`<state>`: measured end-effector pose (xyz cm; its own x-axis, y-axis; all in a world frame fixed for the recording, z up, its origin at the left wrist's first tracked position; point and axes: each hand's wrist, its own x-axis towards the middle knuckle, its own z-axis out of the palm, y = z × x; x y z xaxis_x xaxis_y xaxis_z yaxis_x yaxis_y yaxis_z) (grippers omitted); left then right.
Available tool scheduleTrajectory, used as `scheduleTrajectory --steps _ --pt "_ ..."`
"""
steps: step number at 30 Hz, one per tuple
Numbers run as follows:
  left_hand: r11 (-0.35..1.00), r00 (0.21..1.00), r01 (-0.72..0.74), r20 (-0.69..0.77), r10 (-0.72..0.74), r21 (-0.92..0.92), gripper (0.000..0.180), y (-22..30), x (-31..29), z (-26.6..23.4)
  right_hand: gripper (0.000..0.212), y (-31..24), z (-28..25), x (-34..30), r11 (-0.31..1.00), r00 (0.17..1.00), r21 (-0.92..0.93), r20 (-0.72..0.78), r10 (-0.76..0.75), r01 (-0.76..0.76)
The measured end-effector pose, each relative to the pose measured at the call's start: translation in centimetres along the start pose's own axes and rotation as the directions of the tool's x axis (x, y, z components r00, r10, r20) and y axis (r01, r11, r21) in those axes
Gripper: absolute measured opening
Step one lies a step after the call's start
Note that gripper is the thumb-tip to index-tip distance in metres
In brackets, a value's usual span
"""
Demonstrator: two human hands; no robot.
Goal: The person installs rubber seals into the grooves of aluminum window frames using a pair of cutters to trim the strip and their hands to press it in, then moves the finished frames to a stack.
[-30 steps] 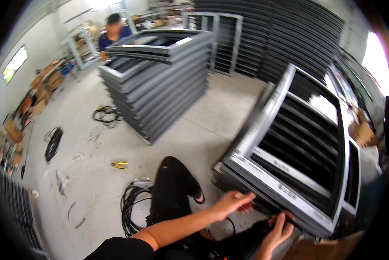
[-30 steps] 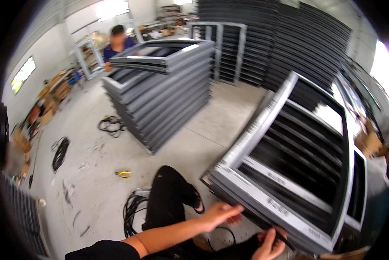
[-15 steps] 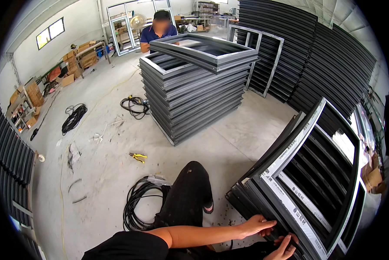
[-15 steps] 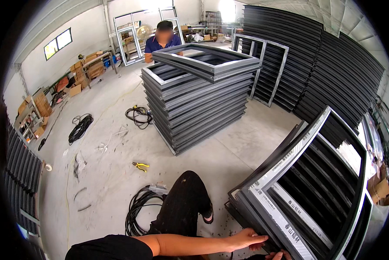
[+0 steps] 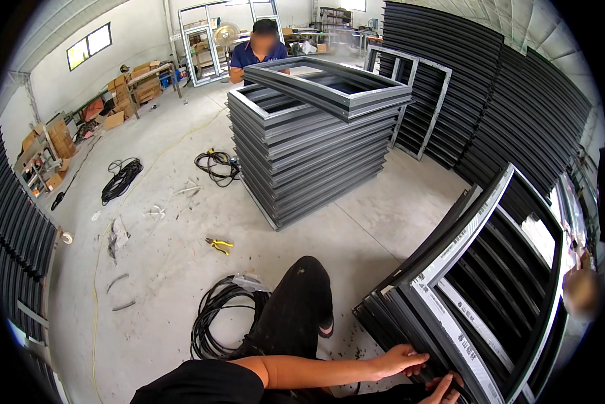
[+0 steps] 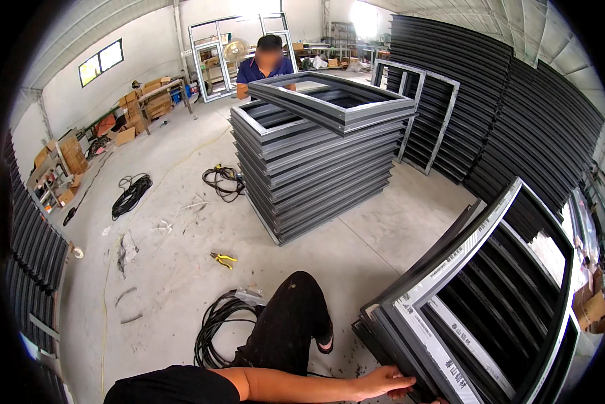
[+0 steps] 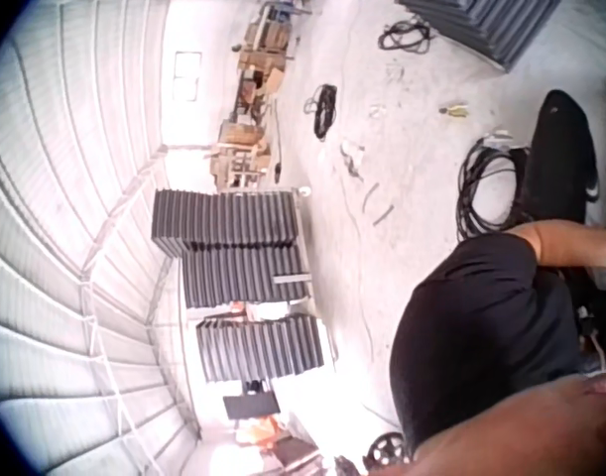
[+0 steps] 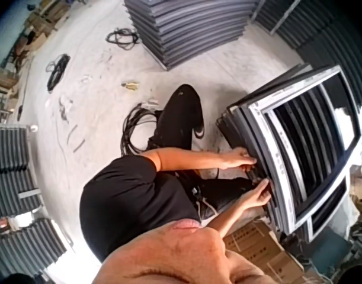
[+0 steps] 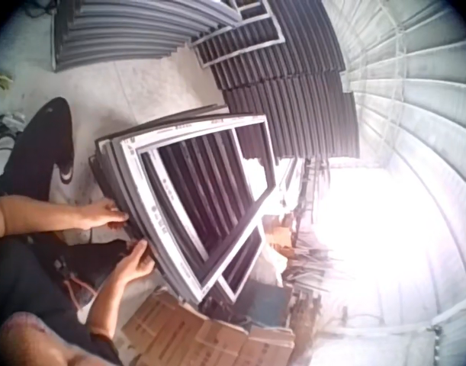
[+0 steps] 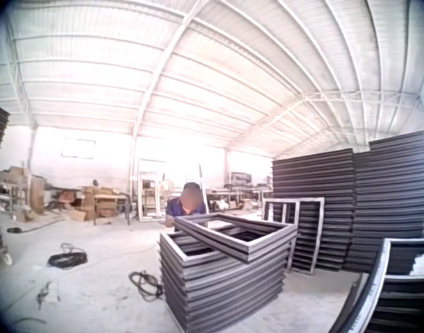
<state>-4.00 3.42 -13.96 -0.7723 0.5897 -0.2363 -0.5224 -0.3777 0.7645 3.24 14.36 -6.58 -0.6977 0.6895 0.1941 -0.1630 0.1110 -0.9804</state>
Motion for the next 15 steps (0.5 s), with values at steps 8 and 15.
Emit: scheduleTrajectory --steps 8,15 --pt "1.000 1.000 -0.003 -0.025 0.003 0.000 0.046 -1.3 1.0 -0.3 0.018 -0.1 0.2 -0.1 1.000 1.000 -0.004 0.006 -0.021 0.021" --pt "1.000 1.000 -0.014 -0.004 0.014 -0.005 0.047 -1.4 1.0 -0.4 0.023 -0.1 0.2 -0.1 1.000 1.000 -0.018 -0.025 -0.015 0.014"
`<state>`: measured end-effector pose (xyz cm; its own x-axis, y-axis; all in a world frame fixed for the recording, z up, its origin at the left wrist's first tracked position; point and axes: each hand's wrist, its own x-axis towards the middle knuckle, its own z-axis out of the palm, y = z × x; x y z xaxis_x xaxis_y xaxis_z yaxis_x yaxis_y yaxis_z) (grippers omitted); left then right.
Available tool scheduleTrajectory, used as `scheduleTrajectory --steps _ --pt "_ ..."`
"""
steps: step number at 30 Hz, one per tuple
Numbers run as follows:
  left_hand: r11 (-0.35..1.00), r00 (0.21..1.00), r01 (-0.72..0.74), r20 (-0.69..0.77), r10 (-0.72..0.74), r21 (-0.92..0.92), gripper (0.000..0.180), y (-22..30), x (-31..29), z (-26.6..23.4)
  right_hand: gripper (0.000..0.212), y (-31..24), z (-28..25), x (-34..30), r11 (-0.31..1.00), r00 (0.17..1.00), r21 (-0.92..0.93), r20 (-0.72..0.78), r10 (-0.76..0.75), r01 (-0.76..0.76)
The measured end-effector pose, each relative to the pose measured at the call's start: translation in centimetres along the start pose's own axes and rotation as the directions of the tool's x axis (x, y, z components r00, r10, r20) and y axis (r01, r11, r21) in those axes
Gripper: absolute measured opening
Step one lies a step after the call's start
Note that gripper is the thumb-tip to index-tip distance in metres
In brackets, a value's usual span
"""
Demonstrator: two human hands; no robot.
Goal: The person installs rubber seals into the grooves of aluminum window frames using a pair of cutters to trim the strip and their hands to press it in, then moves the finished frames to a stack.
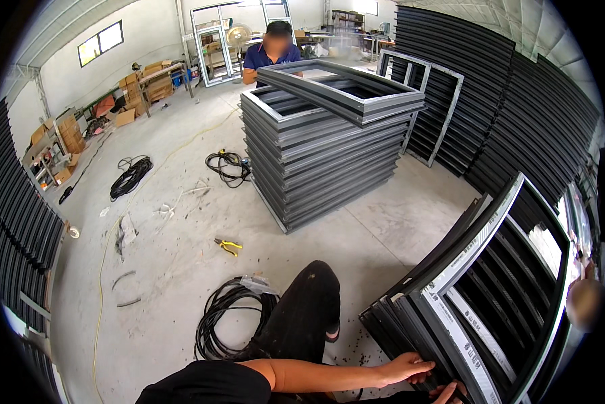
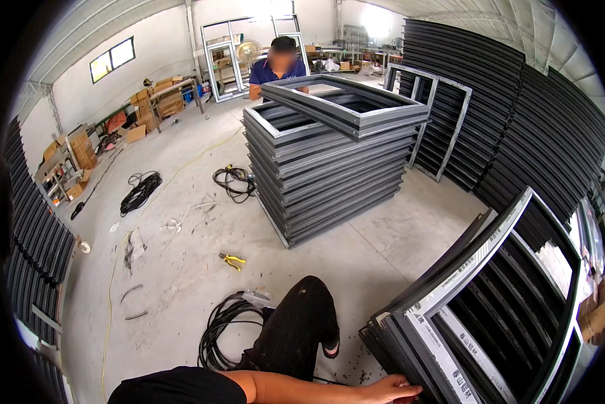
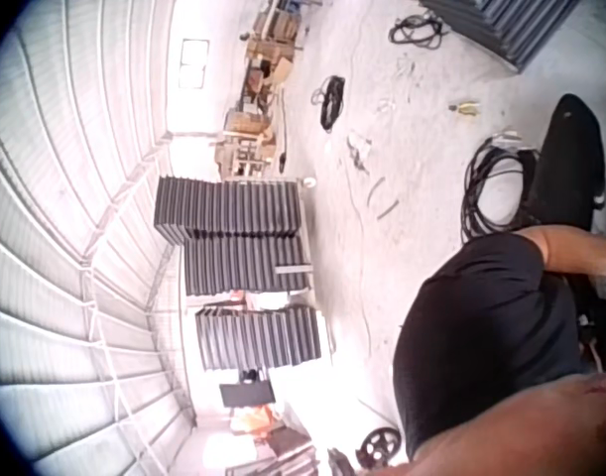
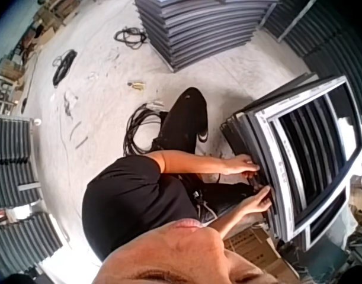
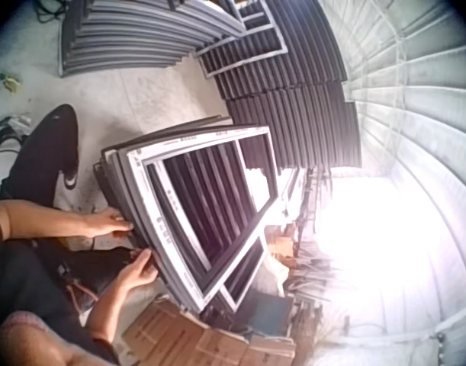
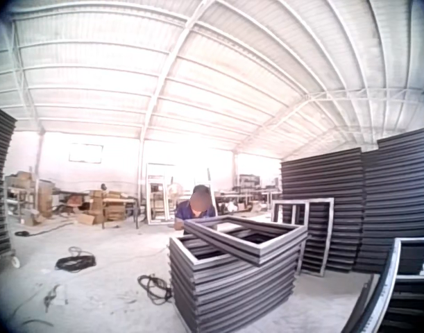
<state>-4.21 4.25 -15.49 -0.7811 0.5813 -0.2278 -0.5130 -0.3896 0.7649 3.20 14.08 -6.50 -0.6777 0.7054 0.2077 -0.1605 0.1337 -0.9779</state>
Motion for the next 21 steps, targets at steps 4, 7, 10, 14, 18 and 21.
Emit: scheduleTrajectory --steps 4,7,10,14,18,21 --pt "1.000 1.000 0.006 0.002 -0.006 0.004 0.047 -0.51 0.42 -0.15 0.023 0.16 -0.05 -0.03 1.000 1.000 -0.014 -0.003 0.002 -0.002" --pt "1.000 1.000 0.011 0.017 -0.011 -0.002 0.046 -0.48 0.34 -0.09 0.023 0.38 -0.17 -0.02 1.000 1.000 -0.012 -0.017 0.004 -0.004" --pt "1.000 1.000 0.013 0.005 -0.013 -0.017 0.046 -0.52 0.32 0.01 0.023 0.57 -0.11 0.01 1.000 0.999 -0.008 -0.033 -0.016 0.016" --pt "0.999 0.999 0.034 0.007 -0.033 -0.039 0.045 -0.35 0.09 -0.15 0.023 0.37 0.18 -0.01 0.999 0.999 0.001 -0.037 -0.036 0.036" --pt "0.999 0.999 0.047 0.000 -0.047 -0.020 0.047 -0.18 0.01 -0.10 0.021 0.46 0.11 0.00 0.999 0.999 0.026 -0.025 -0.026 0.027" --pt "0.999 0.999 0.043 -0.011 -0.044 -0.002 0.047 -0.07 -0.18 0.01 0.020 0.35 0.10 -0.03 0.999 0.999 0.008 -0.016 -0.043 0.043"
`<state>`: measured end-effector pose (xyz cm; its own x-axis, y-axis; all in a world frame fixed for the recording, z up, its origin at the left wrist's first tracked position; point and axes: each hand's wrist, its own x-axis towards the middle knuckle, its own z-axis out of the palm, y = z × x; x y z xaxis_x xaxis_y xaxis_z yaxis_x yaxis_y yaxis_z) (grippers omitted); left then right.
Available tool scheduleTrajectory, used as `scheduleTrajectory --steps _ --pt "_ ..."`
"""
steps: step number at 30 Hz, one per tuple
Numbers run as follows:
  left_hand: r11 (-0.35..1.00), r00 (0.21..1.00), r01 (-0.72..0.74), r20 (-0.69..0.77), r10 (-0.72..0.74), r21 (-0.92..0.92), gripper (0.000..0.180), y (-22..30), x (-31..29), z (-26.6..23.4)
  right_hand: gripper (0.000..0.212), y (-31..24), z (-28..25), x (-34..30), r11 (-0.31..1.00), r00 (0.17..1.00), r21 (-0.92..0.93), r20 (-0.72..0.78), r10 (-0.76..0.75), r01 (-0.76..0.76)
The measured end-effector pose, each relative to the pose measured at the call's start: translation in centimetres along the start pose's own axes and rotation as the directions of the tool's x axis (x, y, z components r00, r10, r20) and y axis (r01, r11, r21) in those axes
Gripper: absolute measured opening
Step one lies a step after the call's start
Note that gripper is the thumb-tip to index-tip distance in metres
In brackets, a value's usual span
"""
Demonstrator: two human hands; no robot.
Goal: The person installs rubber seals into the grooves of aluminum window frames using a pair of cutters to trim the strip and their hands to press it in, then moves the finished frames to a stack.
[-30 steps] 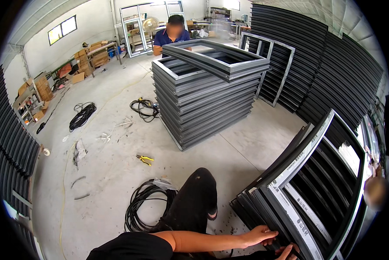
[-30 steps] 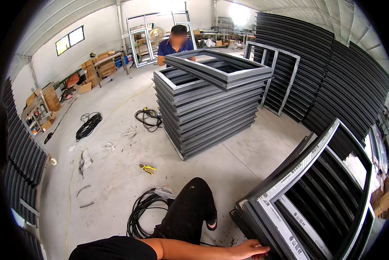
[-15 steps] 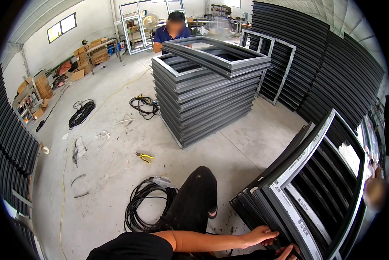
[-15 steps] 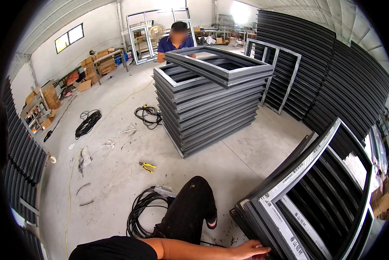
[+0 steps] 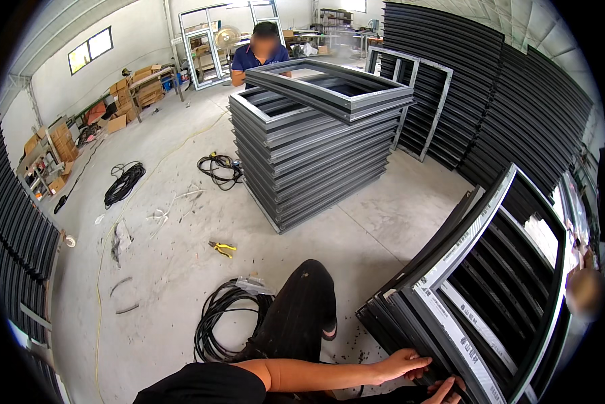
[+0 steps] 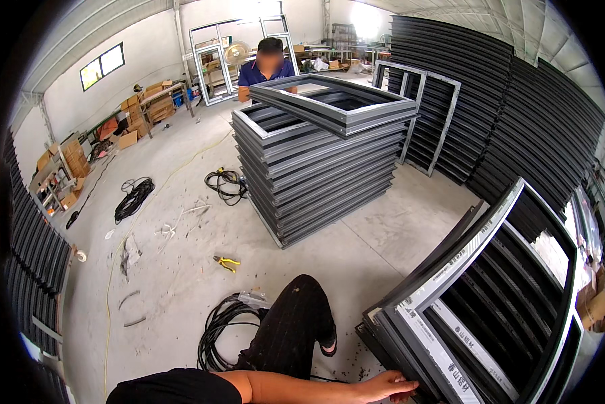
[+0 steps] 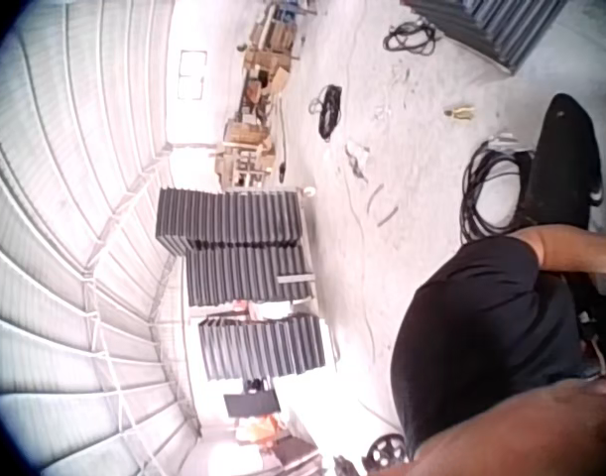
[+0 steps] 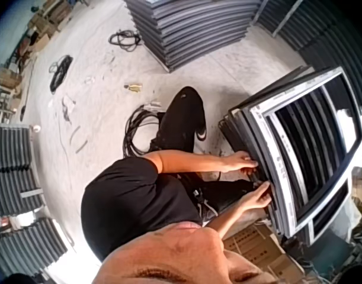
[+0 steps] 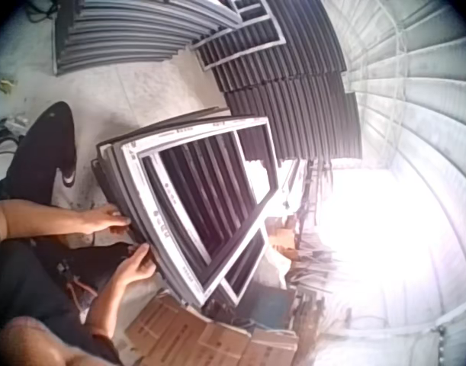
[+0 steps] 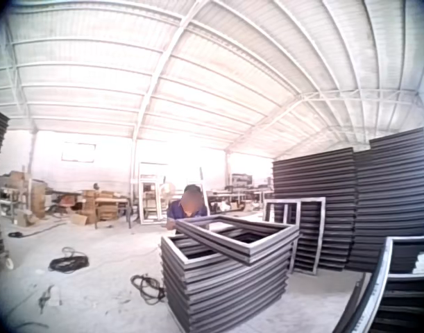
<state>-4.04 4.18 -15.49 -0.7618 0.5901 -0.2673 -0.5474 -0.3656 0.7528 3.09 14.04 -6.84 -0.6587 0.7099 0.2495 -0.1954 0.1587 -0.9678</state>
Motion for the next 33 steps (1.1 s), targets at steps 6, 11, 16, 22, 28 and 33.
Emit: scheduleTrajectory --steps 6,11,16,22,28,33 --pt "1.000 1.000 -0.005 0.015 0.005 -0.021 0.047 -0.11 0.10 -0.09 0.020 0.55 -0.28 0.17 1.000 1.000 -0.004 0.025 0.016 -0.015" --pt "0.999 1.000 -0.011 0.016 0.011 -0.036 0.046 0.05 -0.10 0.02 0.020 0.20 0.02 0.18 1.000 1.000 -0.004 0.021 -0.005 0.005" --pt "0.999 1.000 -0.016 0.021 0.017 -0.035 0.047 0.09 -0.17 -0.01 0.020 0.22 0.06 0.16 1.000 1.000 0.005 0.010 -0.002 0.002" --pt "0.999 1.000 -0.013 0.016 0.014 -0.031 0.047 0.25 -0.33 0.03 0.020 0.43 0.01 0.02 1.000 1.000 -0.019 -0.009 0.012 -0.012" --pt "0.999 1.000 -0.014 0.026 0.015 -0.042 0.047 0.16 -0.31 0.02 0.020 0.32 0.13 0.00 1.000 1.000 -0.011 -0.008 -0.005 0.005" --pt "0.999 0.999 -0.014 0.030 0.015 -0.041 0.047 0.18 -0.32 0.04 0.020 0.39 0.15 -0.01 1.000 1.000 -0.010 -0.012 -0.010 0.010"
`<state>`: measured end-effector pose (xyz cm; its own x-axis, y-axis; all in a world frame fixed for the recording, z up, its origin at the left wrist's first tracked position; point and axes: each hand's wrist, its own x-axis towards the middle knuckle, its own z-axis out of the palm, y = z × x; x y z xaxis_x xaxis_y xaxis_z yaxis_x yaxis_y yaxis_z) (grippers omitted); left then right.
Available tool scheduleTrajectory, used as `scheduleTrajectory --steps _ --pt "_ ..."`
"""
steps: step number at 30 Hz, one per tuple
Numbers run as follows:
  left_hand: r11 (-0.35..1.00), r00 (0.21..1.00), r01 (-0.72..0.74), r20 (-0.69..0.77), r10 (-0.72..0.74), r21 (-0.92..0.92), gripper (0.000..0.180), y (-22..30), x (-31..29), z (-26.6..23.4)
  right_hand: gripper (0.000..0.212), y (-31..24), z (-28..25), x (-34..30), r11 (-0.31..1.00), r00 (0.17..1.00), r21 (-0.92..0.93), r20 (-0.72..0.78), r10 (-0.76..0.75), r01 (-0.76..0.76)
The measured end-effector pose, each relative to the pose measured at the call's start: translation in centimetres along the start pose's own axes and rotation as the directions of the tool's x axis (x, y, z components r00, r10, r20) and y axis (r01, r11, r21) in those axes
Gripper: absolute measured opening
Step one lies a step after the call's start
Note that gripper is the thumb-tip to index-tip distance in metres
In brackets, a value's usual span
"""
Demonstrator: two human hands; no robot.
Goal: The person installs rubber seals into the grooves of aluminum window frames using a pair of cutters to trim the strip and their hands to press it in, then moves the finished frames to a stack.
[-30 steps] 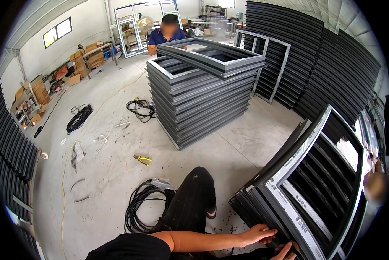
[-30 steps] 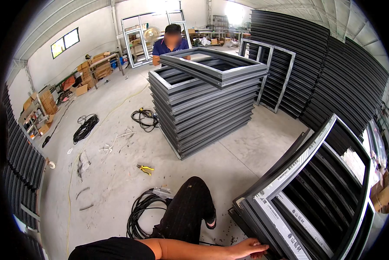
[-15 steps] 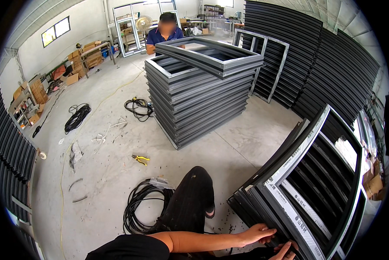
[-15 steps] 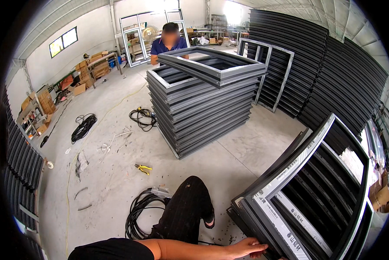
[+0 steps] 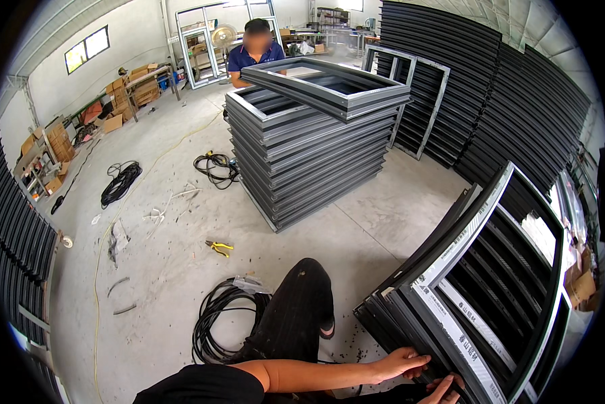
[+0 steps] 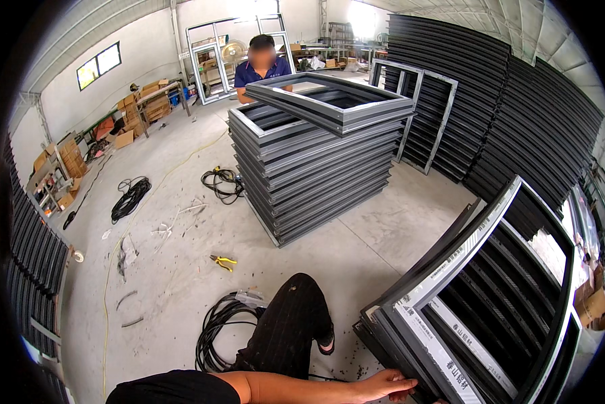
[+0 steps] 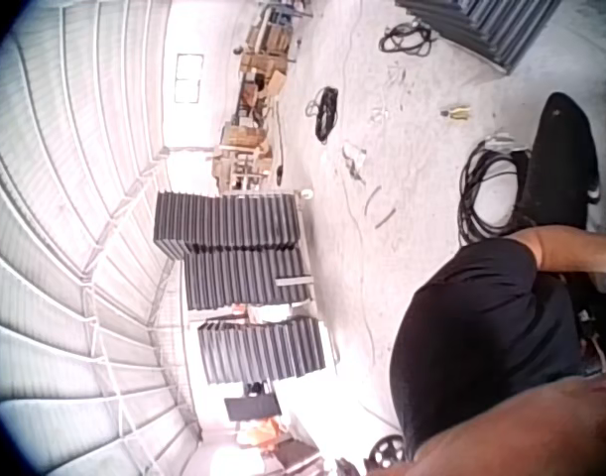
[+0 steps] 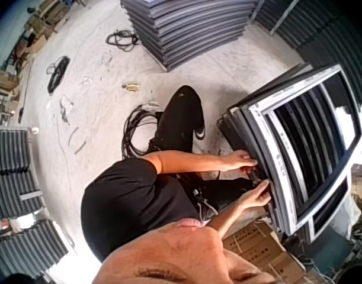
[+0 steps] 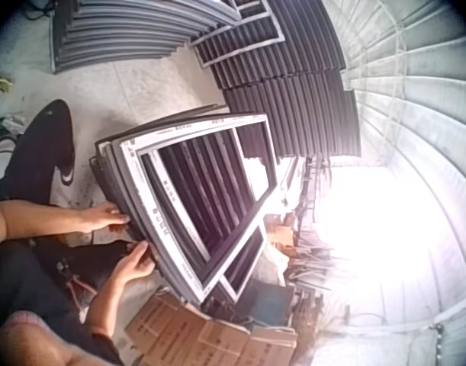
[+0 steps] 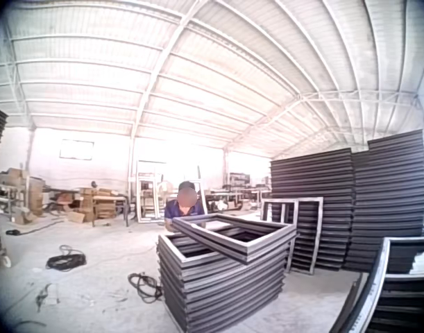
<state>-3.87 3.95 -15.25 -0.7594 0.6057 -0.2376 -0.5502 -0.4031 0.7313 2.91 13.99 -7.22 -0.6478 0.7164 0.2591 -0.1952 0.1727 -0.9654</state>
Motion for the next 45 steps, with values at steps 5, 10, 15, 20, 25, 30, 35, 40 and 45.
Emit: scheduleTrajectory --steps 5,10,15,20,25,30,35,40,45 --pt "1.000 0.999 0.015 0.038 -0.015 0.000 0.047 0.6 -0.3 0.1 0.021 0.1 0.2 -0.1 0.999 0.999 0.010 -0.020 -0.049 0.049" --pt "1.000 1.000 0.008 0.007 -0.009 0.025 0.048 -0.1 0.3 -0.1 0.021 1.5 -0.3 0.0 0.997 0.997 -0.021 -0.039 -0.072 0.071" --pt "1.000 1.000 -0.009 -0.025 0.009 0.020 0.047 -0.7 0.6 -0.1 0.022 2.1 -0.5 0.0 0.997 0.996 -0.020 -0.054 -0.074 0.073" --pt "1.000 0.999 -0.012 -0.039 0.013 0.026 0.047 -0.7 0.5 -0.1 0.023 1.1 -0.1 -0.2 0.994 0.994 -0.041 -0.034 -0.103 0.101" --pt "0.999 1.000 -0.022 -0.001 0.022 0.032 0.049 -0.6 0.4 -0.1 0.023 1.4 -0.7 -0.2 0.995 0.997 -0.062 -0.002 -0.073 0.073" --pt "0.999 1.000 -0.021 -0.014 0.022 0.050 0.049 -0.4 0.3 0.0 0.022 1.4 -0.5 -0.2 0.993 0.994 -0.054 0.005 -0.107 0.107" --pt "0.999 1.000 0.016 -0.008 -0.016 0.043 0.048 1.3 -0.8 0.6 0.022 1.1 -0.4 -0.2 0.996 0.997 -0.010 0.008 -0.083 0.083" --pt "0.999 1.000 0.007 -0.020 -0.006 0.032 0.047 0.1 -0.2 0.1 0.021 1.2 -0.5 -0.2 0.997 0.997 0.008 0.029 -0.077 0.077" --pt "0.999 1.000 0.027 0.010 -0.027 0.030 0.045 1.0 -0.7 0.4 0.020 1.5 -0.7 -0.1 0.995 0.995 -0.028 0.020 -0.095 0.096"
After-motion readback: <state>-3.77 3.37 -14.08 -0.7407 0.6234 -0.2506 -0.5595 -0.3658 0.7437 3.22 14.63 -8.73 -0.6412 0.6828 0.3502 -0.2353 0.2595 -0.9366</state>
